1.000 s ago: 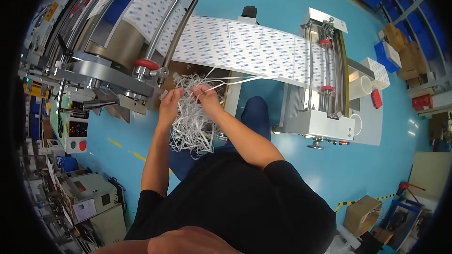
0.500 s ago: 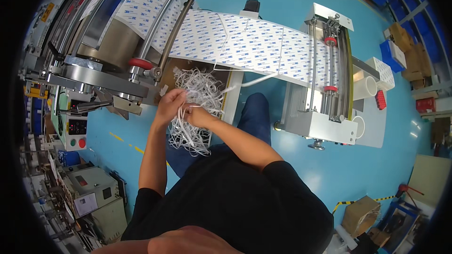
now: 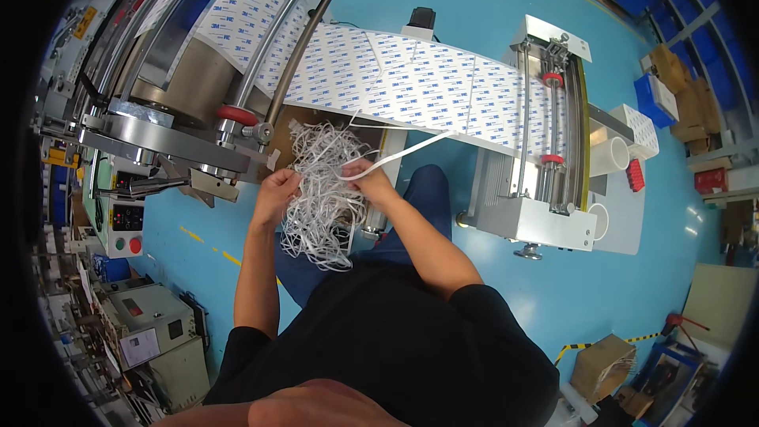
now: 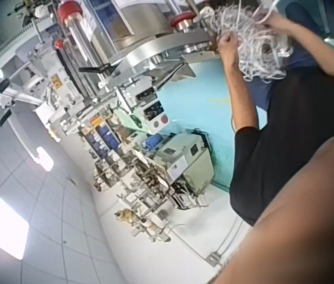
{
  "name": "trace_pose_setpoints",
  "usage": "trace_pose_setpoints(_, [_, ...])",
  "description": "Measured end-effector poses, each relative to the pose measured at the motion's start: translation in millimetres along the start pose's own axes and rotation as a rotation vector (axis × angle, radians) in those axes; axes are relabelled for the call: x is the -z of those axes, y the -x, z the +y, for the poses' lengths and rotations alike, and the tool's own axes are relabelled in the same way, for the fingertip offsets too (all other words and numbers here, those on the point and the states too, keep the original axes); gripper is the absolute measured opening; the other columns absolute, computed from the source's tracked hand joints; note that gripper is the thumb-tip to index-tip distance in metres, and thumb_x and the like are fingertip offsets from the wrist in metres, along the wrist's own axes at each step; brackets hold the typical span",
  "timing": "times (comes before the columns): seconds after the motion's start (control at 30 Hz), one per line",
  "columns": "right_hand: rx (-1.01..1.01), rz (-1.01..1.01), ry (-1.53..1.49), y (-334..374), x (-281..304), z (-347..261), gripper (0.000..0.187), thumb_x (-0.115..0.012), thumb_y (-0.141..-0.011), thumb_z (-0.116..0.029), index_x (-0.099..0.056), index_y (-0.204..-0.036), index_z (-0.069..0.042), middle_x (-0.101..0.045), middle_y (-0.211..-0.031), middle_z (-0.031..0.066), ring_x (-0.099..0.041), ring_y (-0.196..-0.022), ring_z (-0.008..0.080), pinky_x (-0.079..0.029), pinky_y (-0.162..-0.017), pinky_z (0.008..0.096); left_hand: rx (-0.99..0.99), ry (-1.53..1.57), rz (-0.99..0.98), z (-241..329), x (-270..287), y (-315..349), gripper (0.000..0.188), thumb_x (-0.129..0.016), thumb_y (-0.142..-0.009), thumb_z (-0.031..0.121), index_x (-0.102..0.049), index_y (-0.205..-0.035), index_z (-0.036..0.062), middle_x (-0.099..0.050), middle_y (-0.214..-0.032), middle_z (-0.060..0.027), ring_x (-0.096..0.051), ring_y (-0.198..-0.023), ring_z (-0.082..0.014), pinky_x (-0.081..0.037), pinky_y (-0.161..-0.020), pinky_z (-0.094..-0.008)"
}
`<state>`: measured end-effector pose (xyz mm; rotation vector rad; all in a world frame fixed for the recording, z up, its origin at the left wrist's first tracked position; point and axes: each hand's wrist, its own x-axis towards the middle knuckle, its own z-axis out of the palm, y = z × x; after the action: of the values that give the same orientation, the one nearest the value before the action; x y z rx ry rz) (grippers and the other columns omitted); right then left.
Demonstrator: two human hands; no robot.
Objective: Operating an industrial machine to process adhesive labels, including clearing waste and replacing rolls.
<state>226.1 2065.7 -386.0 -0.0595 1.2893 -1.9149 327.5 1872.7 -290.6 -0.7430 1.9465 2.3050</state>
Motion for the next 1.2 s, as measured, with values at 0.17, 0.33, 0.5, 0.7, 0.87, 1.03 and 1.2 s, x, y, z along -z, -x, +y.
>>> trace_pose_setpoints(0.17, [0.103, -0.001, -0.019, 1, 14, -7, 0.016, -0.057, -0.088, -0.014, -0.057, -0.101, -0.005, -0.061, -0.083, 0.0031, -0.054, -0.069, 0.0089, -0.039, -0.058, 0.0211, -0.034, -0.027, -0.022, -1, 2, -2, 0.010, -0.059, -0.087, 0.011, -0.057, -0.080, 0.0047, -0.054, -0.070, 0.0022, -0.048, -0.061, -0.0057, -0.040, -0.061, -0.0204])
trace_pose_setpoints(0.33, [0.070, -0.004, -0.016, 3, 8, -13, 0.021, -0.056, -0.088, -0.013, -0.054, -0.107, -0.004, -0.061, -0.085, 0.0045, -0.054, -0.071, 0.0097, -0.040, -0.059, 0.0221, -0.101, -0.101, -0.019, 9, -1, 4, 0.014, -0.063, -0.085, 0.015, -0.059, -0.078, 0.0033, -0.053, -0.068, 0.0034, -0.046, -0.062, -0.0038, -0.037, -0.060, -0.0193])
trace_pose_setpoints(0.5, [0.094, -0.057, -0.008, -3, -3, -11, 0.023, -0.056, -0.088, -0.014, -0.054, -0.109, -0.004, -0.061, -0.088, 0.0055, -0.055, -0.075, 0.0106, -0.042, -0.061, 0.0231, -0.120, -0.131, -0.012, 0, 20, 10, 0.011, -0.057, -0.087, 0.009, -0.055, -0.076, 0.0047, -0.053, -0.070, 0.0018, -0.047, -0.065, -0.0058, -0.038, -0.063, -0.0208])
trace_pose_setpoints(0.7, [0.159, -0.231, -0.197, 0, -49, -34, 0.038, -0.061, -0.082, -0.004, -0.051, -0.119, -0.005, -0.061, -0.104, 0.0068, -0.055, -0.080, 0.0091, -0.045, -0.070, 0.0208, -0.126, -0.128, 0.004, -7, 42, 32, 0.012, -0.062, -0.084, 0.011, -0.056, -0.076, 0.0051, -0.053, -0.070, 0.0044, -0.044, -0.063, -0.0039, -0.037, -0.060, -0.0193])
trace_pose_setpoints(0.87, [0.181, -0.404, -0.255, 5, -71, -36, 0.038, -0.061, -0.082, -0.004, -0.051, -0.119, -0.003, -0.062, -0.105, 0.0090, -0.057, -0.080, 0.0108, -0.048, -0.073, 0.0231, -0.094, -0.132, 0.031, -16, 66, 49, 0.012, -0.061, -0.084, 0.010, -0.055, -0.075, 0.0055, -0.053, -0.071, 0.0034, -0.045, -0.064, -0.0048, -0.037, -0.060, -0.0200])
trace_pose_setpoints(1.03, [-0.017, -0.410, -0.194, 4, -81, -8, 0.027, -0.056, -0.090, -0.018, -0.055, -0.112, -0.003, -0.063, -0.101, 0.0089, -0.058, -0.080, 0.0115, -0.048, -0.072, 0.0240, -0.051, -0.030, 0.048, -35, 91, 62, 0.012, -0.058, -0.086, 0.010, -0.053, -0.075, 0.0072, -0.050, -0.069, 0.0023, -0.047, -0.063, -0.0078, -0.040, -0.065, -0.0229])
trace_pose_setpoints(1.2, [-0.024, -0.389, -0.194, -11, -81, 6, 0.028, -0.053, -0.092, -0.026, -0.056, -0.110, -0.004, -0.064, -0.097, 0.0073, -0.056, -0.076, 0.0097, -0.047, -0.071, 0.0235, -0.009, 0.410, 0.187, -50, 116, 51, 0.019, -0.054, -0.092, 0.024, -0.055, -0.083, 0.0073, -0.051, -0.075, 0.0020, -0.049, -0.068, -0.0086, -0.045, -0.073, -0.0272])
